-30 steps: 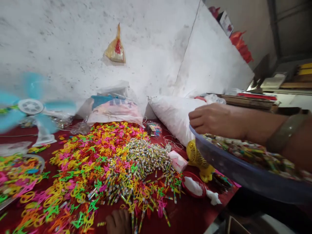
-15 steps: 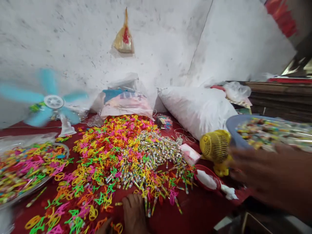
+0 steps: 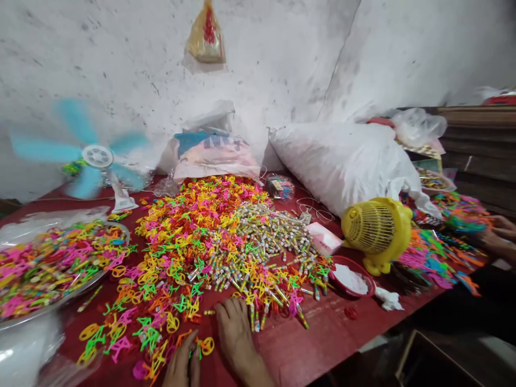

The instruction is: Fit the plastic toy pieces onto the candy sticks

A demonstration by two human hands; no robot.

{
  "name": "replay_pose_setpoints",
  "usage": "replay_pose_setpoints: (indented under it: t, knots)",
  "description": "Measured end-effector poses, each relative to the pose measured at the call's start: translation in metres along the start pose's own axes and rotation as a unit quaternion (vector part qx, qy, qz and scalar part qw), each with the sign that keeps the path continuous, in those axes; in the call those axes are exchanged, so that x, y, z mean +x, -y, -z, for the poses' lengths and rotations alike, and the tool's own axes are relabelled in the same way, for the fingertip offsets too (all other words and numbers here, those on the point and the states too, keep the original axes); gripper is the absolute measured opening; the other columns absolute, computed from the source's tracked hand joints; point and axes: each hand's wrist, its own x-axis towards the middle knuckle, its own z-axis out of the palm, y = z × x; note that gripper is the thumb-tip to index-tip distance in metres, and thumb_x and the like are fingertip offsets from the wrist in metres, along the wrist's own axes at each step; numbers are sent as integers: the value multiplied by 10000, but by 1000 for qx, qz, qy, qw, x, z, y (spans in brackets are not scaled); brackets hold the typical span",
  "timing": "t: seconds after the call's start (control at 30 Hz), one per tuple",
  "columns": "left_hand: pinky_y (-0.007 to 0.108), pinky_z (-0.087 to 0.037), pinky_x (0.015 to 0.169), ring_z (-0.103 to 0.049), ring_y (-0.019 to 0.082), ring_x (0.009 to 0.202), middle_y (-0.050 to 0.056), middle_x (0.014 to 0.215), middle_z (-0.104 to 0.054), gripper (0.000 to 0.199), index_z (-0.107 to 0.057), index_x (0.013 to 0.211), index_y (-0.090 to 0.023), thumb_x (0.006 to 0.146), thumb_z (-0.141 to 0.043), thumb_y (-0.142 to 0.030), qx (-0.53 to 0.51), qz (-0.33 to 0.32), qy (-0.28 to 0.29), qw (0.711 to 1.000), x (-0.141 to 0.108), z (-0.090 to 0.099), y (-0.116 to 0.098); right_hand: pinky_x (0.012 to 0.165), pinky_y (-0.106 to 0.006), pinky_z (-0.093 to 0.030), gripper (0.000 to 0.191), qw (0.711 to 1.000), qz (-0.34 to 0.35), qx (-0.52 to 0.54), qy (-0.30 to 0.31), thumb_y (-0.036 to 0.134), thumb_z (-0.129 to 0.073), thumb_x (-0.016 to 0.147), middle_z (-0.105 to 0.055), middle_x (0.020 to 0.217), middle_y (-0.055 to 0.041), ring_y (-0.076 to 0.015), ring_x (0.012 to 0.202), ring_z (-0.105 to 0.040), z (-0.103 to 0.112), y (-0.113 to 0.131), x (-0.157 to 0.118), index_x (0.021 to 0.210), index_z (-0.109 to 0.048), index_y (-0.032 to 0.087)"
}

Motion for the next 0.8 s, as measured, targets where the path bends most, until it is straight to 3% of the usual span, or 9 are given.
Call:
replay_pose_setpoints:
  t: [0.2,0.37,0.5,0.63,0.73,0.8]
  knots:
    - [311,-605,766,-706,213,923,82,1042,-733,346,-653,1071,-187,881,-429,-370,19,-25,23,999,5,5,-6,883,-387,-371,353,1000,12,27,5,14,-474,781,-622,936,-41,-204,877,-517,8,3,3,1058,-583,204]
    - [312,-603,761,-698,210,937,86,1057,-725,340,-644,1085,-187,885,-433,-364,32,-31,13,999,2,7,-12,964,-433,-337,378,998,4,-9,-55,51,-405,852,-599,1143,-83,-225,1082,-507,29,-1,5,1156,-562,212]
    - [311,-595,740,-693,196,905,87,1025,-716,314,-625,1107,-186,901,-423,-309,75,-44,-20,996,-2,7,-19,997,-534,-308,321,986,-93,-103,-91,289,-469,913,-487,1315,-135,-302,1225,-428,61,-44,17,1218,-551,234]
    - [356,-561,765,-655,212,915,95,996,-681,285,-617,1089,-178,900,-419,-259,121,-76,-93,985,-2,9,-28,948,-601,-346,604,964,-213,-152,-50,616,-469,845,-408,1370,-196,-381,1248,-407,80,-104,27,1290,-526,212]
    - [432,-493,843,-595,250,1004,104,1075,-638,312,-601,1136,-199,873,-434,-180,173,-66,-104,977,1,13,-38,950,-577,-371,675,969,-205,-140,10,666,-449,829,-422,1360,-192,-368,1241,-426,81,-125,25,1325,-504,211]
    - [468,-446,887,-556,271,1073,106,1149,-618,357,-569,1189,-215,866,-429,-153,194,-55,-100,974,6,12,-52,970,-557,-373,648,978,-174,-119,12,652,-436,846,-434,1355,-179,-344,1241,-432,80,-126,22,1318,-507,213]
